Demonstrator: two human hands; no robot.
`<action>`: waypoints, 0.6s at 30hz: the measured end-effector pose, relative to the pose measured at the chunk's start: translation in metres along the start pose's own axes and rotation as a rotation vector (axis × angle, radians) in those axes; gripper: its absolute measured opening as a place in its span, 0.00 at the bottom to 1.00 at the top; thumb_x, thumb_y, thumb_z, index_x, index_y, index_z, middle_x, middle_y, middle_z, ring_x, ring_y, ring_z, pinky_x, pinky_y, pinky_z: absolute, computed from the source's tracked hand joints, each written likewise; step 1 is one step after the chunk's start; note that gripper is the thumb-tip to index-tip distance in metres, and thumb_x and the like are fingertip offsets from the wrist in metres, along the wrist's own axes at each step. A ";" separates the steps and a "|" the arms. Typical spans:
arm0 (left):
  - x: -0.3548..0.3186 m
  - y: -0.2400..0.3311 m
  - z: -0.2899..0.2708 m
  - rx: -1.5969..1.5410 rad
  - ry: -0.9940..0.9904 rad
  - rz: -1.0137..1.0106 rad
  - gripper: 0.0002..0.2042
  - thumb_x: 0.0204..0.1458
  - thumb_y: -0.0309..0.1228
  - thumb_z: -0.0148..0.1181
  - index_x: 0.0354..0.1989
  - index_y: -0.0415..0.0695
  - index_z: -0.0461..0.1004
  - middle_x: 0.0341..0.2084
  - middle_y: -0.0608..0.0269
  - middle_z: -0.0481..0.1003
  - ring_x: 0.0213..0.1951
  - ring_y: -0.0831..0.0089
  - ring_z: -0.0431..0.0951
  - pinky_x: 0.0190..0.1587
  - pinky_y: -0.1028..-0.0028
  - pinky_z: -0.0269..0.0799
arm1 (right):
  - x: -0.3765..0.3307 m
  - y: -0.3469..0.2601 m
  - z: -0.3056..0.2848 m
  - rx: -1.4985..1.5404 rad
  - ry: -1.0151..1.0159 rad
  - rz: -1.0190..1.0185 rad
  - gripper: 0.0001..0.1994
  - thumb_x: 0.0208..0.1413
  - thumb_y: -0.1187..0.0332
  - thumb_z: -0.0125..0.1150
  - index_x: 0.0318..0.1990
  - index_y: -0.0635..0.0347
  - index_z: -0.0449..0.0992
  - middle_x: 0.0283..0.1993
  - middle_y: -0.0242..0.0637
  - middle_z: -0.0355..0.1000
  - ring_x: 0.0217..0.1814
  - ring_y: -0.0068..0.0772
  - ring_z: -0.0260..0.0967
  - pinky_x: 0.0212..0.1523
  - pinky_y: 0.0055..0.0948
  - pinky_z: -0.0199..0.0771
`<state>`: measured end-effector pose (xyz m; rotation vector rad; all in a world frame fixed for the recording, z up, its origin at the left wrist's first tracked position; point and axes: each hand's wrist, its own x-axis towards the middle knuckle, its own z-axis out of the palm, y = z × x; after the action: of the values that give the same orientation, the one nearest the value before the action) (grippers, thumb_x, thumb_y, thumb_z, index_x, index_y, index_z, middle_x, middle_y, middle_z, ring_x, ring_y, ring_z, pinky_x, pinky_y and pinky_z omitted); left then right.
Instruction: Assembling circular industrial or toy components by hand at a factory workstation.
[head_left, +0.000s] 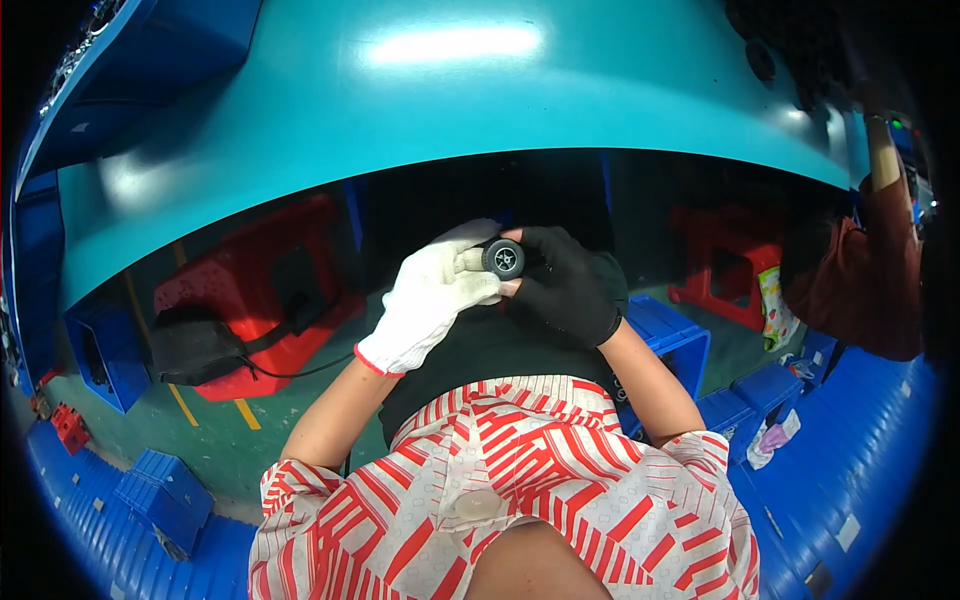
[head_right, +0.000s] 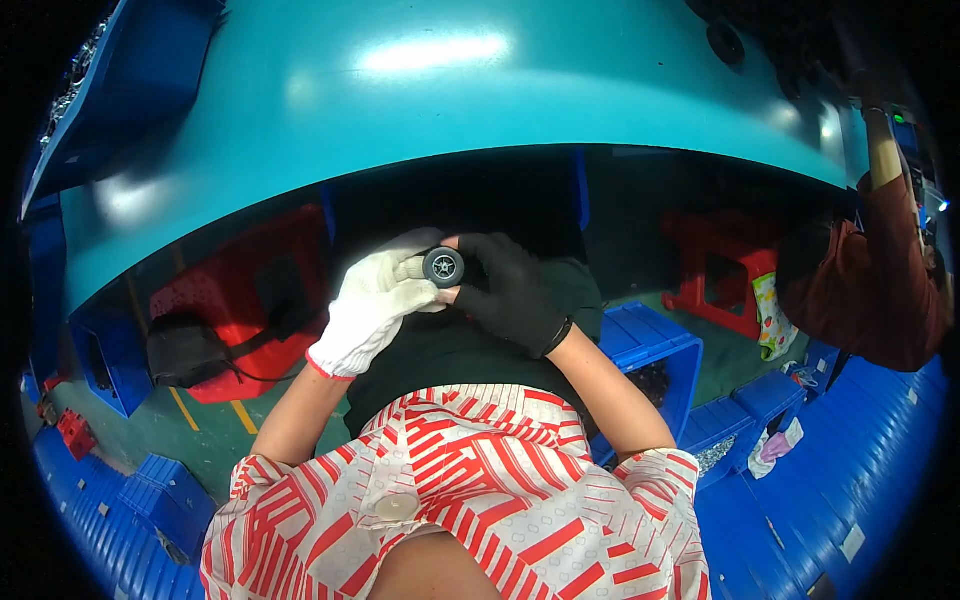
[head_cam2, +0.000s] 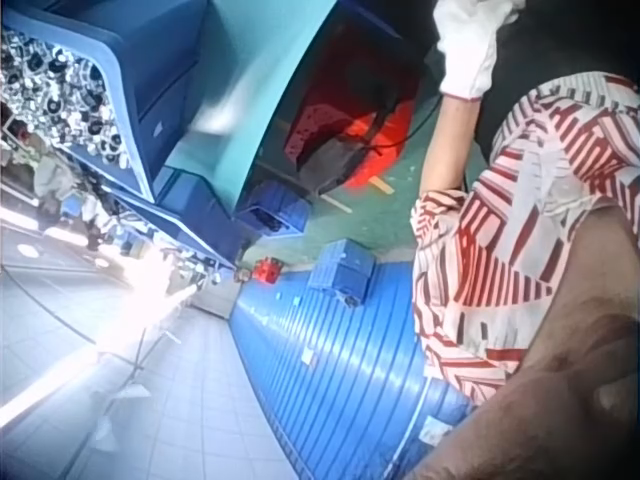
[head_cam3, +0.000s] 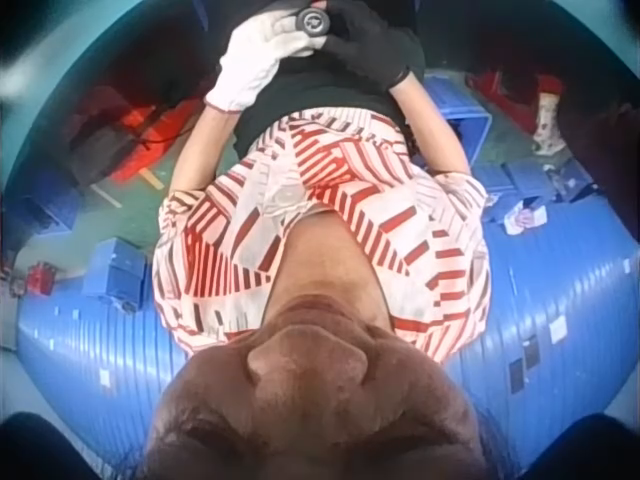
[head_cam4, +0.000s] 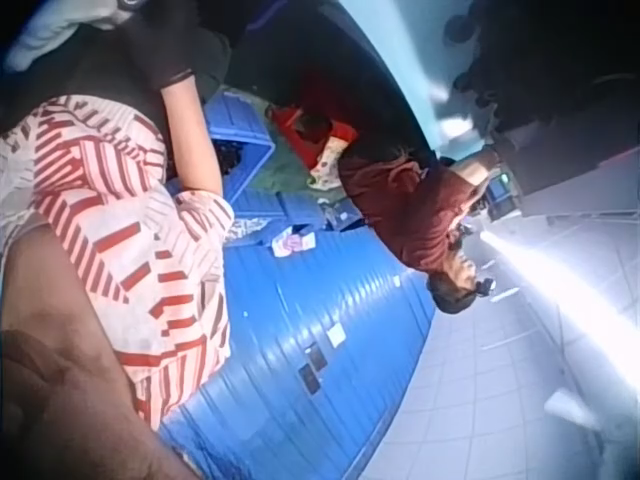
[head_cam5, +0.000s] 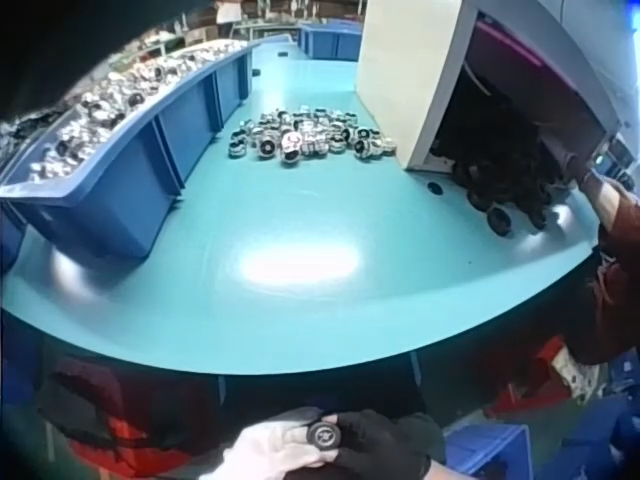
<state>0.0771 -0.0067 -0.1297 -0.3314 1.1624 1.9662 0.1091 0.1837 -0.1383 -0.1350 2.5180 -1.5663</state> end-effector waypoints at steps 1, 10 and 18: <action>0.000 0.000 0.000 -0.016 0.001 -0.001 0.27 0.47 0.19 0.60 0.57 0.26 0.59 0.42 0.48 0.74 0.40 0.67 0.79 0.43 0.75 0.76 | 0.000 0.000 0.000 0.014 -0.004 0.011 0.24 0.41 0.63 0.70 0.48 0.58 0.72 0.41 0.42 0.71 0.42 0.40 0.70 0.43 0.33 0.70; -0.001 -0.004 -0.002 -0.029 -0.006 0.011 0.27 0.48 0.18 0.59 0.58 0.27 0.58 0.43 0.48 0.74 0.41 0.66 0.79 0.43 0.75 0.75 | -0.002 0.000 0.001 0.005 -0.008 0.018 0.24 0.42 0.64 0.69 0.48 0.59 0.72 0.42 0.43 0.71 0.42 0.39 0.70 0.43 0.33 0.70; -0.001 0.006 0.003 -0.027 -0.010 0.046 0.26 0.48 0.21 0.60 0.57 0.27 0.59 0.38 0.49 0.76 0.38 0.68 0.79 0.42 0.76 0.75 | 0.000 -0.009 -0.005 -0.010 -0.076 0.086 0.25 0.44 0.69 0.68 0.51 0.63 0.69 0.46 0.41 0.70 0.49 0.34 0.69 0.49 0.30 0.69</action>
<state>0.0739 -0.0059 -0.1236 -0.3109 1.1473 2.0222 0.1084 0.1842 -0.1285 -0.0847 2.4402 -1.4873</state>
